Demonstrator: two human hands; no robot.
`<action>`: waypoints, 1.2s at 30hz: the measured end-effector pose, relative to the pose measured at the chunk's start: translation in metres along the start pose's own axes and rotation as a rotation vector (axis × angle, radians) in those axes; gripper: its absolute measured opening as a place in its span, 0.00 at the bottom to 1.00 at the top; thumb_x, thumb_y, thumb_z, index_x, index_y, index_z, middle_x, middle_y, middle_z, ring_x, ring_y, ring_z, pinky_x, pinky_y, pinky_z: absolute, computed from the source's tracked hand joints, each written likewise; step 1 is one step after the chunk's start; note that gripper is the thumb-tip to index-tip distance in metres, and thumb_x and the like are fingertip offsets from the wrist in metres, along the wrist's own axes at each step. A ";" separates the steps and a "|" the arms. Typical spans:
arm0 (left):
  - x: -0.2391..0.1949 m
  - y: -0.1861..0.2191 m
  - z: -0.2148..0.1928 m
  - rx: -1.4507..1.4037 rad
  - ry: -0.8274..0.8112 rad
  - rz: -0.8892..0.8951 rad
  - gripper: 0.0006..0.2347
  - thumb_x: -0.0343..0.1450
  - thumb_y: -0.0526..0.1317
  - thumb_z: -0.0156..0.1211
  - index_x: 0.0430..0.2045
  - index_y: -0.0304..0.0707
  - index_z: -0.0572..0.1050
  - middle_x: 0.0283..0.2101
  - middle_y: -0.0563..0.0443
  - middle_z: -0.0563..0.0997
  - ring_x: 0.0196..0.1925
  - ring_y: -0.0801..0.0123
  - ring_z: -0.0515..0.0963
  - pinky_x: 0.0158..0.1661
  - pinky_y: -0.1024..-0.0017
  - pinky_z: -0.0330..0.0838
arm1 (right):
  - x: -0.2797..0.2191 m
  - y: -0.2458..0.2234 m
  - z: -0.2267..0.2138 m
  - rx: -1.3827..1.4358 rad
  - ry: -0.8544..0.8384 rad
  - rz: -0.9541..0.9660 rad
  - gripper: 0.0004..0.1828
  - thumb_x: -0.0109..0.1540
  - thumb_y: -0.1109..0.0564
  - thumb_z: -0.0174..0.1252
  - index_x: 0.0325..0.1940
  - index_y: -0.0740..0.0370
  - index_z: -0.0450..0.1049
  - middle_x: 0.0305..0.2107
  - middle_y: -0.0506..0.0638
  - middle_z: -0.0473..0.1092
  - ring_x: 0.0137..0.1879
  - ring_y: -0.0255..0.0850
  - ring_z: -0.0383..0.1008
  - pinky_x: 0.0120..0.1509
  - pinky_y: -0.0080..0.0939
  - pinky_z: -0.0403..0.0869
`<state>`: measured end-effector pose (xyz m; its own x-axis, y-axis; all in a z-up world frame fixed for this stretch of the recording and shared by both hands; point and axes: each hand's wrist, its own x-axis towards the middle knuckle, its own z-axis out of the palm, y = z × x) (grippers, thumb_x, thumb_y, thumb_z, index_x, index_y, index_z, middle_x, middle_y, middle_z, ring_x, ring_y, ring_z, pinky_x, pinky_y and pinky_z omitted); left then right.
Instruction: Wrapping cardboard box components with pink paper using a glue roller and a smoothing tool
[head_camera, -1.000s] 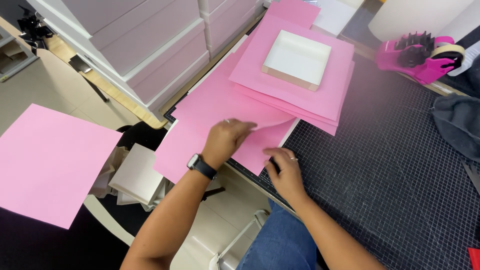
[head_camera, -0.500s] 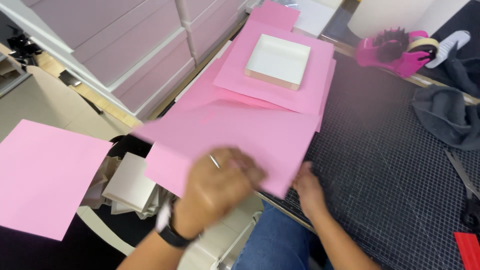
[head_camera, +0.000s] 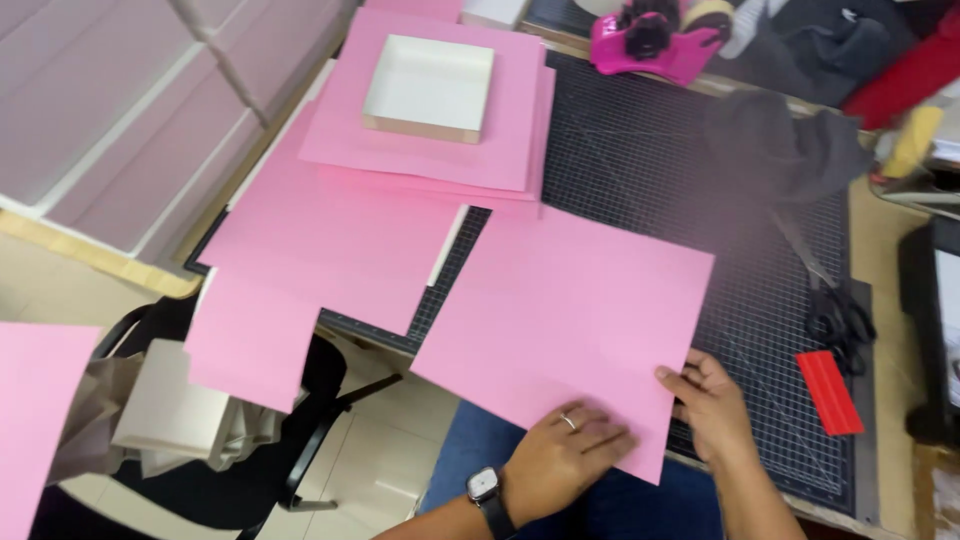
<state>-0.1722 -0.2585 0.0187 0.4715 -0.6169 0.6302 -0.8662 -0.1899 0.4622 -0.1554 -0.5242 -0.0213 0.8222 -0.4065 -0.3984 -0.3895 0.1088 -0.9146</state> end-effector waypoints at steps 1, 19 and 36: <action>0.007 0.000 0.002 0.020 -0.003 -0.016 0.12 0.80 0.35 0.47 0.55 0.33 0.76 0.55 0.42 0.81 0.56 0.47 0.77 0.62 0.52 0.67 | 0.008 0.005 -0.017 0.018 0.043 -0.024 0.17 0.61 0.64 0.63 0.53 0.57 0.72 0.38 0.52 0.75 0.41 0.39 0.74 0.34 0.43 0.74; 0.050 -0.086 0.025 -0.919 0.356 -1.262 0.12 0.74 0.39 0.56 0.51 0.39 0.79 0.47 0.49 0.86 0.43 0.71 0.82 0.43 0.74 0.77 | -0.030 -0.037 -0.058 0.087 0.098 0.033 0.30 0.73 0.42 0.40 0.73 0.62 0.64 0.43 0.67 0.75 0.42 0.53 0.76 0.41 0.51 0.76; 0.048 -0.073 0.135 0.071 -0.152 -0.028 0.12 0.76 0.52 0.55 0.51 0.62 0.80 0.58 0.67 0.82 0.68 0.64 0.76 0.71 0.51 0.59 | 0.007 -0.021 -0.077 -0.016 0.160 0.062 0.34 0.59 0.56 0.61 0.70 0.54 0.65 0.52 0.57 0.69 0.49 0.48 0.72 0.41 0.51 0.74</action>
<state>-0.1092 -0.3775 -0.0692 0.4695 -0.7181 0.5137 -0.8653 -0.2588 0.4292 -0.1739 -0.5991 0.0005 0.7206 -0.5385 -0.4367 -0.4450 0.1238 -0.8869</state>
